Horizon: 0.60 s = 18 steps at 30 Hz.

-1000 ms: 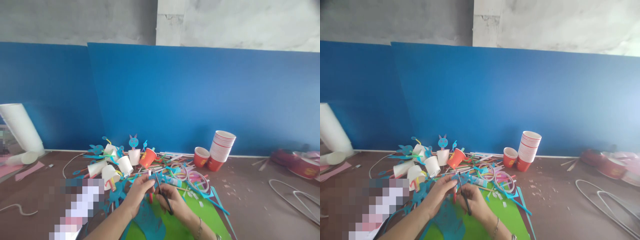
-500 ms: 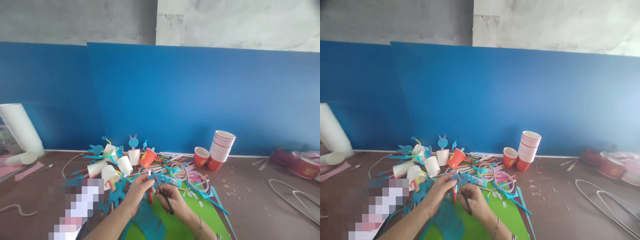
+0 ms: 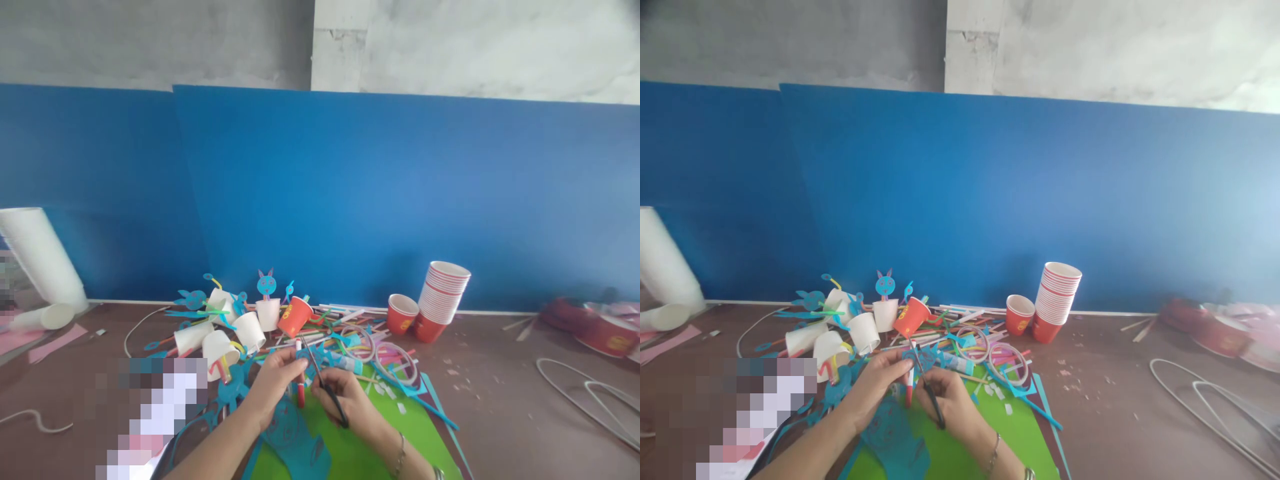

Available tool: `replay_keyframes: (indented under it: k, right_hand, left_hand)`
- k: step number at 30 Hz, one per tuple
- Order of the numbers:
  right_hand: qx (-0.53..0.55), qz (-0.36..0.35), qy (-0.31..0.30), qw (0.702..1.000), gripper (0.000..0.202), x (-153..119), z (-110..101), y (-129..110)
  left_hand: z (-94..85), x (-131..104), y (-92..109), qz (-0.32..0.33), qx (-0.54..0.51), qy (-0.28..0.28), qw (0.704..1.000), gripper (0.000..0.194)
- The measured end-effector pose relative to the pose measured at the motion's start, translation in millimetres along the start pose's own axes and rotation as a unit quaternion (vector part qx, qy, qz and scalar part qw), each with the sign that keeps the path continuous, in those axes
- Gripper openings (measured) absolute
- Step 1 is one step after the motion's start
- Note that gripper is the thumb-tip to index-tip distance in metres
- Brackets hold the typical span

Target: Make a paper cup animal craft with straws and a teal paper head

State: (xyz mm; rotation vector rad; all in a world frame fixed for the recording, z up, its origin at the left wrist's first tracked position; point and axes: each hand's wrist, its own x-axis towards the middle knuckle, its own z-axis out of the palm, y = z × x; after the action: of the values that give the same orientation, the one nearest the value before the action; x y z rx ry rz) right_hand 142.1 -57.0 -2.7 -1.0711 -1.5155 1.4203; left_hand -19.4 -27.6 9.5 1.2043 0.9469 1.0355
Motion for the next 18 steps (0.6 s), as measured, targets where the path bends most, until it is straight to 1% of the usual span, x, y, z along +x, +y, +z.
replay_keyframes:
  k: [6, 11, 18]
  right_hand:
    - [0.007, -0.005, 0.004, 1.0, 0.034, 2, -1, 6]
    - [0.01, 0.0, 0.0, 1.0, 0.036, 2, 0, 12]
    - [-0.018, -0.003, 0.018, 1.0, 0.036, 1, 0, 7]
  left_hand:
    - [-0.4, 1, -4, -0.001, -0.008, 0.008, 1.0, 0.03]
    - [0.5, 2, -5, 0.0, 0.005, 0.02, 1.0, 0.032]
    - [-1.1, 4, -7, 0.002, 0.016, 0.024, 1.0, 0.034]
